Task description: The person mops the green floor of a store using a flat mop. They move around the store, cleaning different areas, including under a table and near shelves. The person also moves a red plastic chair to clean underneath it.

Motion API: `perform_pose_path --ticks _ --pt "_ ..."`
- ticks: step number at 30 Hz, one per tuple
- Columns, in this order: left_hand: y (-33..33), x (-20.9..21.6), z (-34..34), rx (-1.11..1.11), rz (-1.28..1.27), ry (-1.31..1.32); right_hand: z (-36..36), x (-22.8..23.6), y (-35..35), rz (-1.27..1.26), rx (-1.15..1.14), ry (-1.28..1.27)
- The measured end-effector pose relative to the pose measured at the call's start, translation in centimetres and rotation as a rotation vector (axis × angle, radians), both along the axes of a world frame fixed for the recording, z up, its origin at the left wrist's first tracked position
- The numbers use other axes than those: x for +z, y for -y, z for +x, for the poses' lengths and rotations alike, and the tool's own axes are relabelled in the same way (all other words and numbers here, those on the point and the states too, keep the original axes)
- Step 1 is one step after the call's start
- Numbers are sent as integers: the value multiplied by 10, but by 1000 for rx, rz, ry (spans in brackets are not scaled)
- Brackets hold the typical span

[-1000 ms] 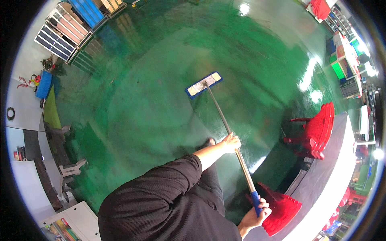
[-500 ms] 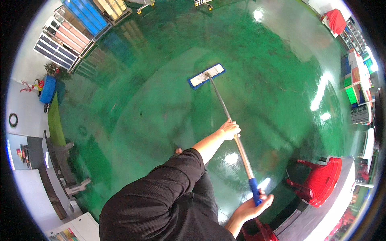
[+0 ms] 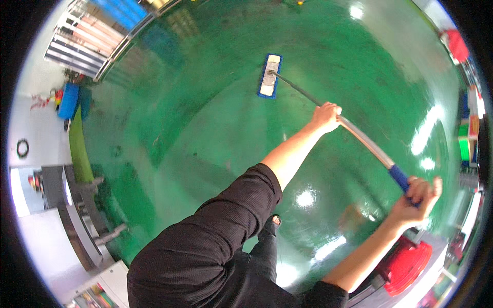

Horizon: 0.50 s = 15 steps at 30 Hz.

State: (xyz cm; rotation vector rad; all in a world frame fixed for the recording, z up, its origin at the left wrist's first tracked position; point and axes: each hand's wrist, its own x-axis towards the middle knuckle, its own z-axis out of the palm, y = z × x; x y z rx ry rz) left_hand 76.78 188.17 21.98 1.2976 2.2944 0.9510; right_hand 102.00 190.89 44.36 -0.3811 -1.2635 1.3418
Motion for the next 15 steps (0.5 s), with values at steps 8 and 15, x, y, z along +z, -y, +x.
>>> perform_pose_path --ticks 8,15 --pt "144 67 -47 608 244 -40 -140 86 -55 -35 685 61" --pt "374 -19 -53 1073 -54 -76 -251 -17 139 -282 953 338"
